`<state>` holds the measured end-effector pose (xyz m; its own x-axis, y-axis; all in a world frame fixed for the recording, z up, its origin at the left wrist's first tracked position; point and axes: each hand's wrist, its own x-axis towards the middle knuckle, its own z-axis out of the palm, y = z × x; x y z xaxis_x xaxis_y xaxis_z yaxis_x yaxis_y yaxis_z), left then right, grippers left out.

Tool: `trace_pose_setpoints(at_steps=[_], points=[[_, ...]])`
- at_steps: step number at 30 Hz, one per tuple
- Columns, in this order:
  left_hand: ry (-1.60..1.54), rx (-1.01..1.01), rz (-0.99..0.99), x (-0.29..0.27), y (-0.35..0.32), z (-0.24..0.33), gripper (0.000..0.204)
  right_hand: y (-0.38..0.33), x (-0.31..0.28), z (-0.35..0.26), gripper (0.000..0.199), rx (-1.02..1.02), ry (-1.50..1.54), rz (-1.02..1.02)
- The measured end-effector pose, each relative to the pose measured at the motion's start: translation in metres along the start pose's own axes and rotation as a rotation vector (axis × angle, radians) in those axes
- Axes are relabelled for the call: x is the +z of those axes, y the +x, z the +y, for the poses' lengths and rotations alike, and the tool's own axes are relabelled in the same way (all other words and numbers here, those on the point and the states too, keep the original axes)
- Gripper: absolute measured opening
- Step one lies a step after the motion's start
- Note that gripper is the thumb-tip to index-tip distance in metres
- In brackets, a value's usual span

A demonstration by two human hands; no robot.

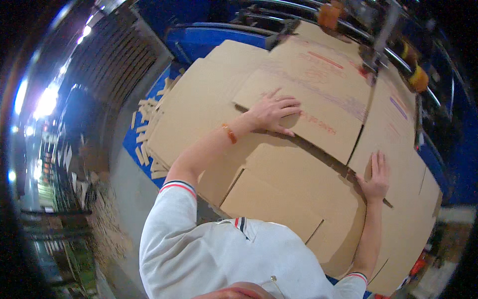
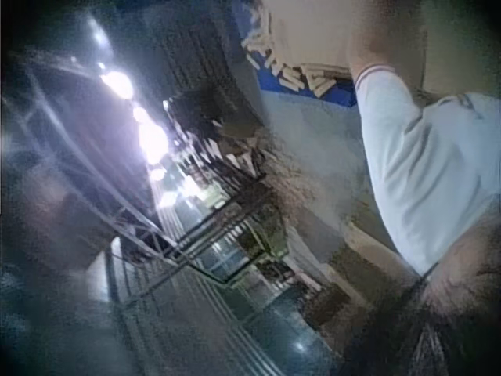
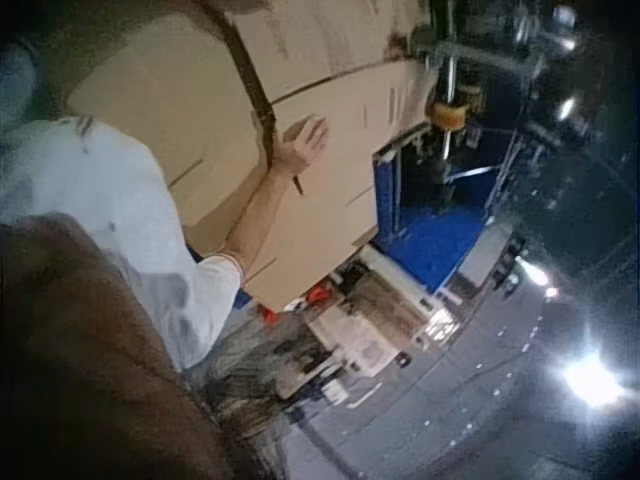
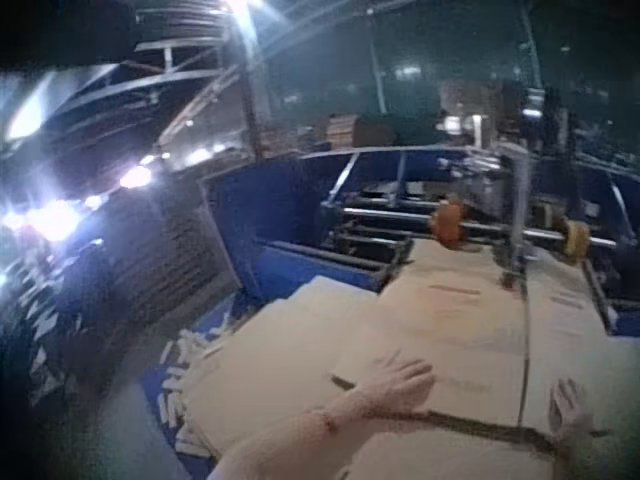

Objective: The person repeatedly picks up flat cardboard sheets from a conveyor, aligns them, and stacks them into a growing pile. The sheets are handled one at a time and placed on top of the previous ones.

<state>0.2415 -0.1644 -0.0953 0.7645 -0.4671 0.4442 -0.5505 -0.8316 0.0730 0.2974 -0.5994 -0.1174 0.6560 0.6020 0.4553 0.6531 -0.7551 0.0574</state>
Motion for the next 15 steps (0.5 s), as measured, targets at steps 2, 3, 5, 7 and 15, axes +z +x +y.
trace_pose_setpoints(at_steps=[2, 3, 5, 7, 15], points=[[0.014, -0.002, 0.026, 0.008, 0.000, -0.005, 0.071, 0.002, 0.014, 0.012, 0.088, -0.018, -0.029, 0.053], [0.024, -0.001, 0.033, 0.011, 0.000, -0.008, 0.071, 0.007, 0.019, 0.016, 0.082, -0.045, -0.003, 0.077], [0.106, -0.082, -0.033, 0.011, 0.023, -0.029, 0.072, 0.027, 0.029, 0.036, 0.079, 0.022, -0.169, 0.009], [0.170, -0.192, -0.023, 0.006, 0.036, -0.036, 0.073, 0.053, 0.029, 0.046, 0.076, 0.086, -0.322, 0.026], [-0.167, -0.529, 0.670, -0.014, -0.069, -0.115, 0.060, 0.044, 0.050, 0.057, 0.056, 0.361, -0.228, 0.316]])
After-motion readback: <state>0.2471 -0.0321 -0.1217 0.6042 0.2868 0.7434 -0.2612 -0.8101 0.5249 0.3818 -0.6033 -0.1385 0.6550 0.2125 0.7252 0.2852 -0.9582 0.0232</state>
